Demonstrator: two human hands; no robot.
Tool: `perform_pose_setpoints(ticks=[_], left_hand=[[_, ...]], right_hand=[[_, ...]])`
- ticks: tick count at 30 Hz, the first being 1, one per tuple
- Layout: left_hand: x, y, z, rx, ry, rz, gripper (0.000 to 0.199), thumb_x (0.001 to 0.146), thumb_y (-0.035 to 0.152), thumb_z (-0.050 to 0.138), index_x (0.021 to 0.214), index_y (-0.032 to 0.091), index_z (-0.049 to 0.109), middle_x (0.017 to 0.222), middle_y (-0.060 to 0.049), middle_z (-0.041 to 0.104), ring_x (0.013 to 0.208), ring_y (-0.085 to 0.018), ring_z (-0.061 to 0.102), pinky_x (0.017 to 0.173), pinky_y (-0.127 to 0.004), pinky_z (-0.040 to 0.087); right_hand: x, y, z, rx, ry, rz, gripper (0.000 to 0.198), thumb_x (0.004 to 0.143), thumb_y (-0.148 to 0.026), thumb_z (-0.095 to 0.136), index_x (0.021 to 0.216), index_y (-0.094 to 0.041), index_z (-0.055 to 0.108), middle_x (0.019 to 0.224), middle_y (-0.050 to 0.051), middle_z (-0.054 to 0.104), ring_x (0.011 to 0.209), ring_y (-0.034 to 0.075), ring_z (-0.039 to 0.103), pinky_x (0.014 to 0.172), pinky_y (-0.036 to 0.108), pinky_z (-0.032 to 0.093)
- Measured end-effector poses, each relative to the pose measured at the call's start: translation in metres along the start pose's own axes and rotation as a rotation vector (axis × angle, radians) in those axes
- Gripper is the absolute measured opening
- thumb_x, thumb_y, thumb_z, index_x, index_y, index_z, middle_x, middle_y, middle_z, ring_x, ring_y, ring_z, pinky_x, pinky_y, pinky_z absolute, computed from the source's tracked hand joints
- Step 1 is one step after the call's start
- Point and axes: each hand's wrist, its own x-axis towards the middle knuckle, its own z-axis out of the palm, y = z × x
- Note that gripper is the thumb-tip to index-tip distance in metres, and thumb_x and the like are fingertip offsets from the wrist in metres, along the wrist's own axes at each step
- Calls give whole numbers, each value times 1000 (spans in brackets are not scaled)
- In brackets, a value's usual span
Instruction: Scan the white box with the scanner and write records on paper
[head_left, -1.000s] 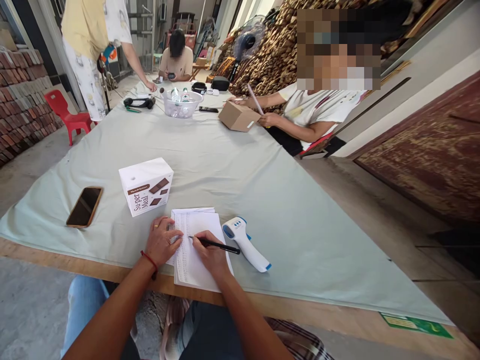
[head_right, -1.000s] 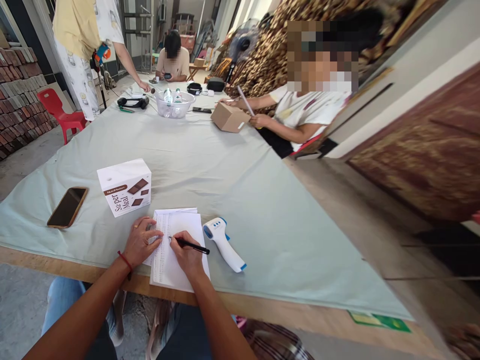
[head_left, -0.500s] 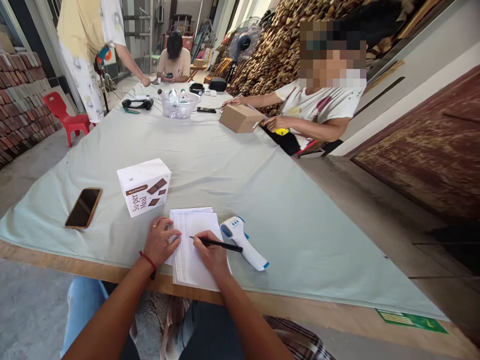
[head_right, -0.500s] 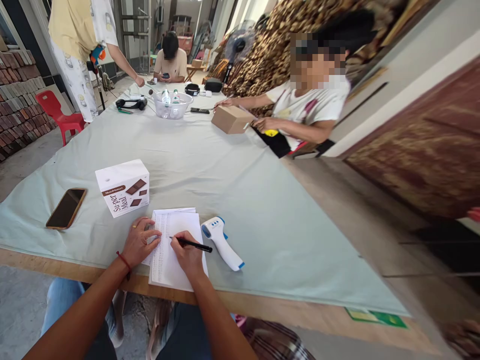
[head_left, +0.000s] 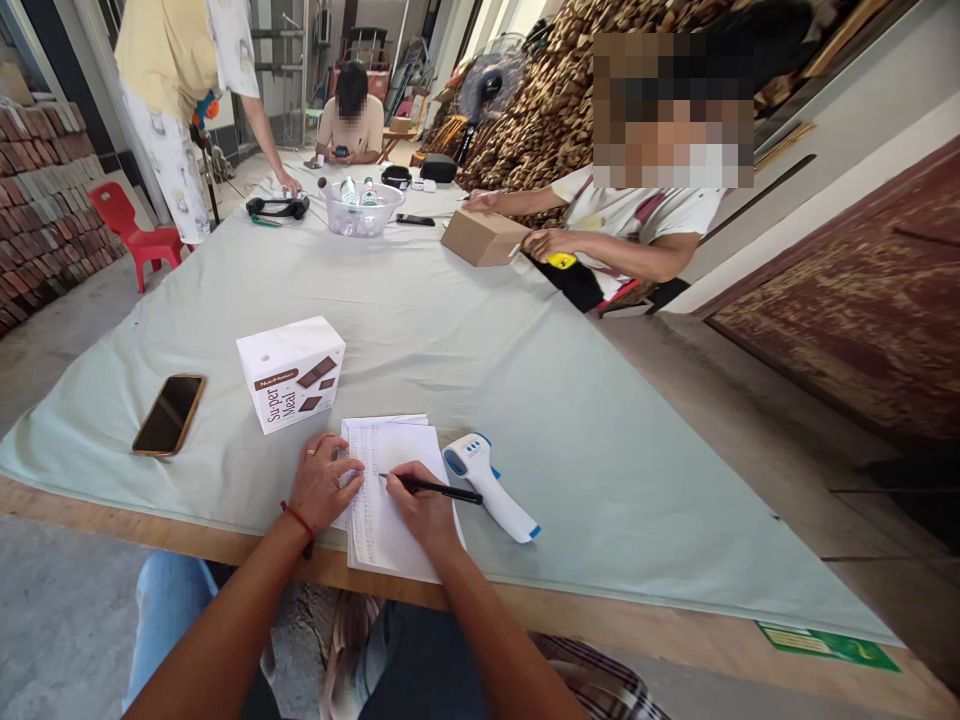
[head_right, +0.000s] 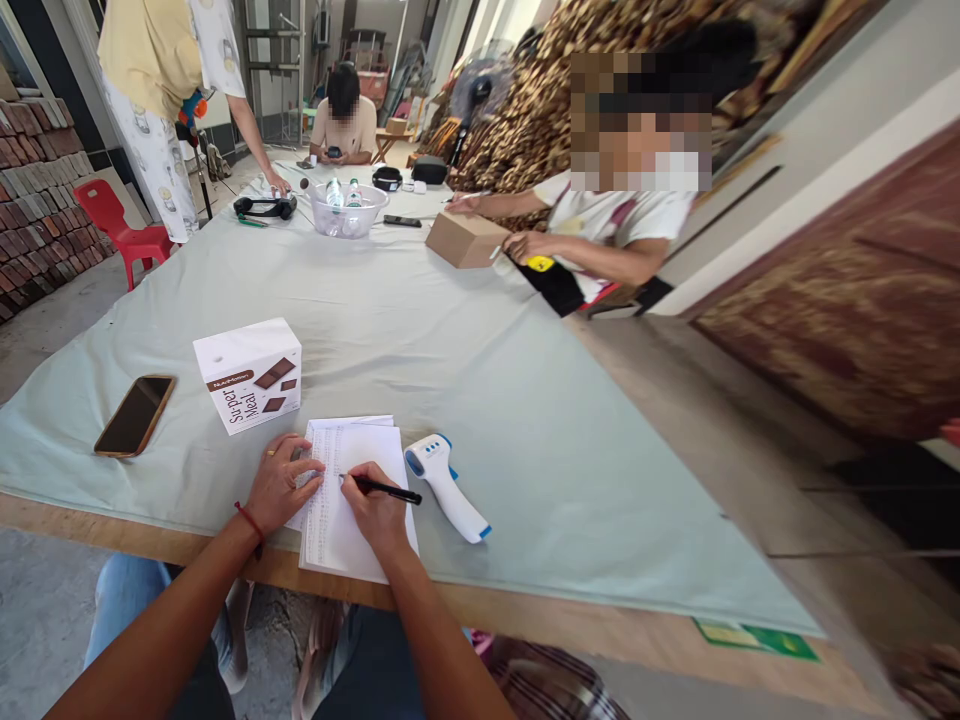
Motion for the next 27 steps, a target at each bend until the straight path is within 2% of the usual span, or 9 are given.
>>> perform_pose_setpoints(ticks=[10,19,22,24,27], left_hand=[[0,0,0,-1,1,4,13,77,19,69,87,26,73,111,-5,57,119,-25,45,106,-47,36],[0,0,-2,-22,5,-13,14,75,18,70,87,26,73,109,-5,59,117,-25,48,103,-47,37],[0,-1,-2,-14,10,-13,15,74,18,71,87,25,72,108,-5,59,115,-25,49,103,-46,37],[0,0,-3,-13,8,-12,14,75,18,71,87,24,72,107,-4,59,113,-24,50,102,-46,38],[1,-1,-3,-20,9,-16,12,75,18,70,86,24,72,106,-4,59,112,-23,51,102,-46,38]], right_hand=[[0,-1,-1,7,-18,16,21,68,-40,57,62,-20,58,58,1,60,56,17,53,57,29,46],[0,4,2,-24,8,-52,20,71,-39,55,61,-21,55,57,0,59,55,16,53,55,28,45],[0,4,-1,-49,42,-133,20,79,-38,53,71,-21,59,66,2,63,62,18,57,60,29,49],[3,6,-6,-118,33,-252,20,85,-35,50,84,-20,63,82,5,67,75,20,61,69,31,51],[10,14,-16,-349,-18,-455,30,88,-21,41,104,-20,66,100,10,65,92,23,61,82,37,50]])
